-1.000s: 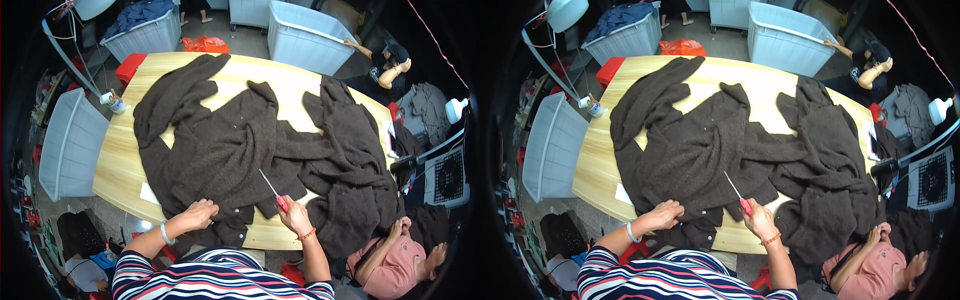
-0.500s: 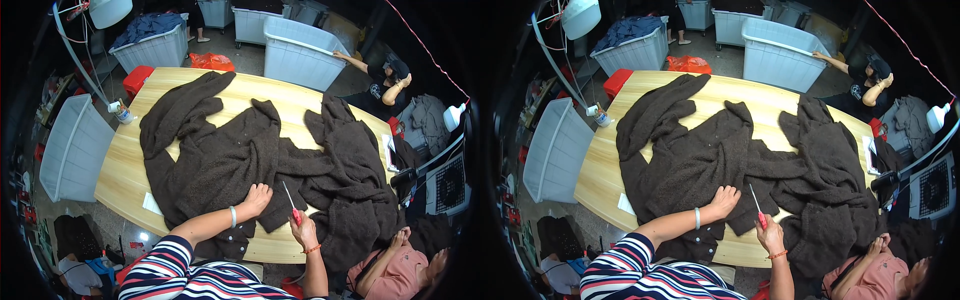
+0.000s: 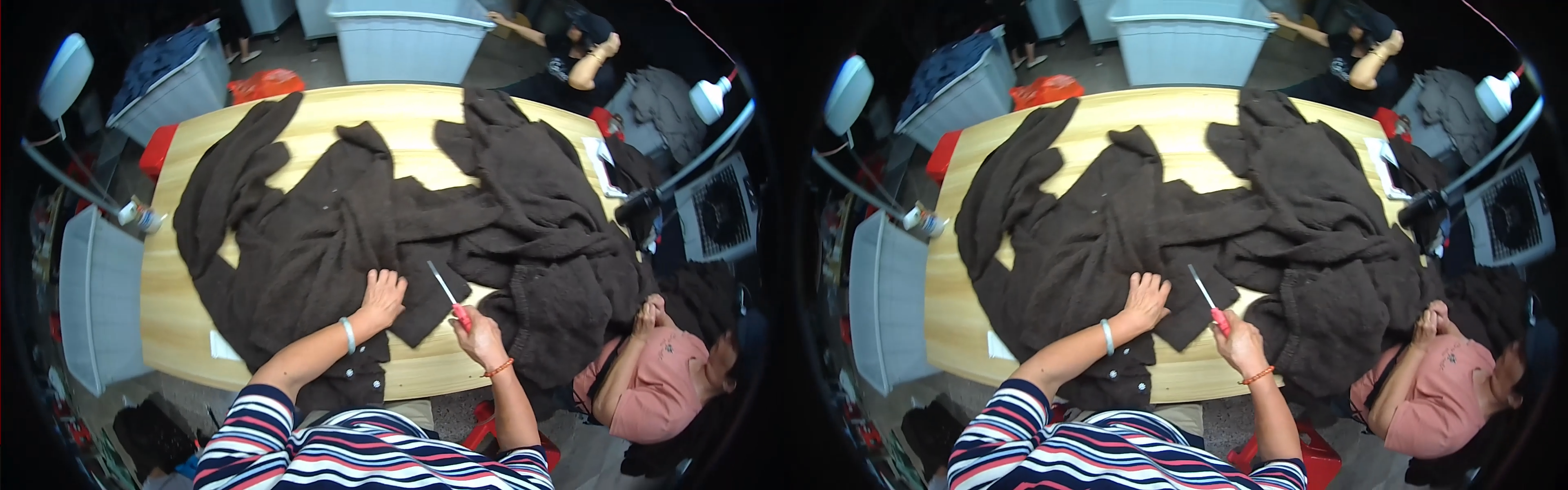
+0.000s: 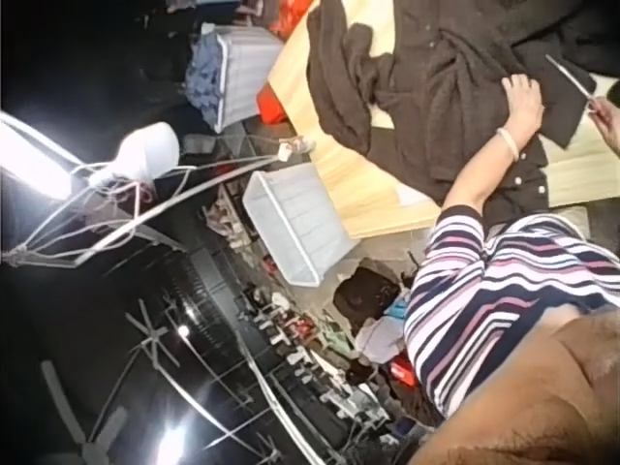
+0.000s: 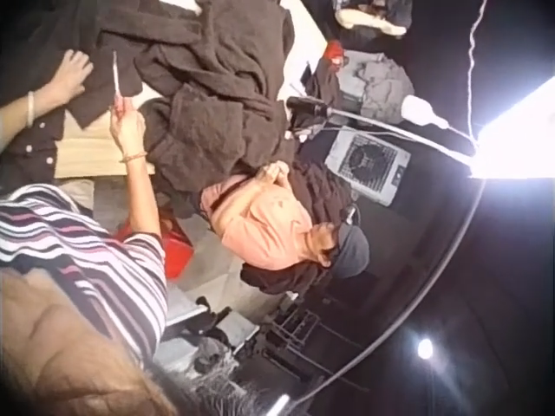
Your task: Trimming excess threads from garments using scissors on a work table.
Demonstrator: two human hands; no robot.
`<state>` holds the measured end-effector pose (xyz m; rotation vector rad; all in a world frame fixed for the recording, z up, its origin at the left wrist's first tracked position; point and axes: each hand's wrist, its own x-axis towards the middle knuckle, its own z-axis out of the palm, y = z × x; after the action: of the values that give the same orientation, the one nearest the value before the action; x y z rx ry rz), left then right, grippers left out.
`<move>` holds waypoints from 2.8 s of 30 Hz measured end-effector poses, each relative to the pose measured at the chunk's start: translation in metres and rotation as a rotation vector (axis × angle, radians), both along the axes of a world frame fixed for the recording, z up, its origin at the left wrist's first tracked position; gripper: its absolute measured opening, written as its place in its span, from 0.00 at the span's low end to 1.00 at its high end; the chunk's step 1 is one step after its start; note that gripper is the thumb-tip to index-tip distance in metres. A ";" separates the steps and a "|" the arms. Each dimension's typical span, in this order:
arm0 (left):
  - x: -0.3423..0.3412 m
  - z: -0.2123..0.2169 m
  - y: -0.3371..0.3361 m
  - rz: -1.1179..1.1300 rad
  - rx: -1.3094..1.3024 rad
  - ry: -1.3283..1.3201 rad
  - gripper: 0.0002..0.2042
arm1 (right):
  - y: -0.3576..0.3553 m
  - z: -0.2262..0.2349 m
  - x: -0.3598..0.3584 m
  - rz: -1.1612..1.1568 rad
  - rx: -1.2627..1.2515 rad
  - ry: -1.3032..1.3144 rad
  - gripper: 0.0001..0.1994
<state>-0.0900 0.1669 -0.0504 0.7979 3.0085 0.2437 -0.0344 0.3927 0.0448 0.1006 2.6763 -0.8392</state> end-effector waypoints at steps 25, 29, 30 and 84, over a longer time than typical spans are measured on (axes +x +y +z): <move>-0.059 0.021 -0.112 0.299 0.122 0.090 0.29 | -0.017 0.028 -0.012 0.177 -0.079 0.065 0.13; -0.054 0.024 -0.111 0.188 0.106 0.094 0.28 | -0.050 0.041 -0.012 0.378 -0.049 0.003 0.15; -0.052 0.024 -0.110 0.156 0.100 0.057 0.26 | -0.059 0.042 -0.014 0.400 -0.009 -0.009 0.15; -0.057 0.006 -0.128 0.485 0.370 0.075 0.31 | -0.112 0.028 -0.009 0.358 -0.010 0.029 0.16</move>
<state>-0.1472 0.0388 -0.0442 0.0611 3.2238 0.8098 -0.0438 0.2807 0.0723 -0.3842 2.6019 -0.7415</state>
